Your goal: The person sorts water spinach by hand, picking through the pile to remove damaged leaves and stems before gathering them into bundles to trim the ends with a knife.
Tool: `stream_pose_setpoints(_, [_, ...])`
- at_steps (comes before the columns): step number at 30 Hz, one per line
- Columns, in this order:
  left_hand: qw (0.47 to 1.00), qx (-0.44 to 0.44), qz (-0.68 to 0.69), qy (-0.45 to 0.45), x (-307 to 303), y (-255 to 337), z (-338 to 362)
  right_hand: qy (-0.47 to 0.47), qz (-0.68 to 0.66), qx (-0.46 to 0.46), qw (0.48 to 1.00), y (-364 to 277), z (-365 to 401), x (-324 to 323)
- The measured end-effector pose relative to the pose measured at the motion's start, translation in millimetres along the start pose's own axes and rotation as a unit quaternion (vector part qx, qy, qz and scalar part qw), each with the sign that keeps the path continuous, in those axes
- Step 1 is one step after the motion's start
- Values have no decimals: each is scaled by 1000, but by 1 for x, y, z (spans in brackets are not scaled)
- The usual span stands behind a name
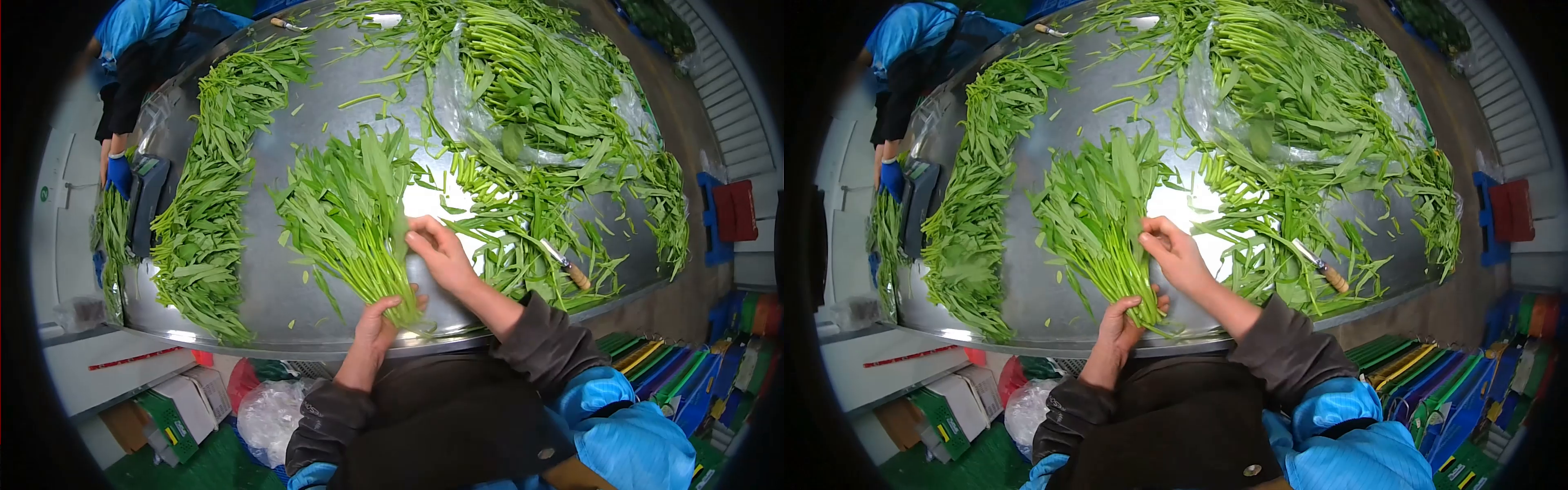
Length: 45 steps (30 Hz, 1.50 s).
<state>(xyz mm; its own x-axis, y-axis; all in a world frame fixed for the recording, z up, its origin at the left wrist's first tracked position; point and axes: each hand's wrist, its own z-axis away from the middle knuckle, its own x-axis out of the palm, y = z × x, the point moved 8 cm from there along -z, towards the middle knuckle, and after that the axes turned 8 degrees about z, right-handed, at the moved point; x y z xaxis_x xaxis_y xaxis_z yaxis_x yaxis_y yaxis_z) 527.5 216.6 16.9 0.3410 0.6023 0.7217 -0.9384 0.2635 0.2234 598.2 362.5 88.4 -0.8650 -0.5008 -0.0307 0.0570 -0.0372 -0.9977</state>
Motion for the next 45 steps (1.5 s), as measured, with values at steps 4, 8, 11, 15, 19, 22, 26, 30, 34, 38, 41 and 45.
stream_pose_setpoints(4, [1000, -6, 9, -29, 5, -1, -1, 49, -265, 150, 951, -5, 31, 14])
stream_pose_setpoints(8, [996, 24, 89, -19, 4, 1, -6, 67, -448, 163, 877, 0, 34, 33])
stream_pose_setpoints(11, [997, 36, 42, 50, 3, -1, -9, 44, -489, 199, 848, 17, 42, 37])
stream_pose_setpoints(15, [995, 55, -11, 88, 4, 2, -8, -108, -647, 345, 671, 28, 63, 59])
stream_pose_setpoints(19, [994, 35, 28, 99, -23, -3, -19, -337, -172, 262, 888, -3, 76, 12])
stream_pose_setpoints(22, [997, 31, -30, 69, -4, -1, -9, -219, 68, 120, 966, -18, 45, -15])
stream_pose_setpoints(26, [999, 17, 28, 38, 17, -4, -3, -50, 338, -5, 940, -37, 29, -25])
stream_pose_setpoints(30, [994, 48, 57, 76, 19, 0, -2, -97, 403, 25, 909, -21, 28, 16])
stream_pose_setpoints(34, [997, 37, 37, 53, 11, -2, 0, -129, 175, 143, 965, 7, 31, 13])
stream_pose_setpoints(38, [999, 38, -5, -23, 9, -2, -6, -141, 67, 208, 966, 13, 28, 9])
stream_pose_setpoints(41, [997, 70, -32, -10, 19, 2, -7, -118, 87, 123, 982, 3, 29, 9])
stream_pose_setpoints(45, [994, 85, -70, -9, 8, 3, -11, -59, 313, -173, 932, -29, 38, 5])
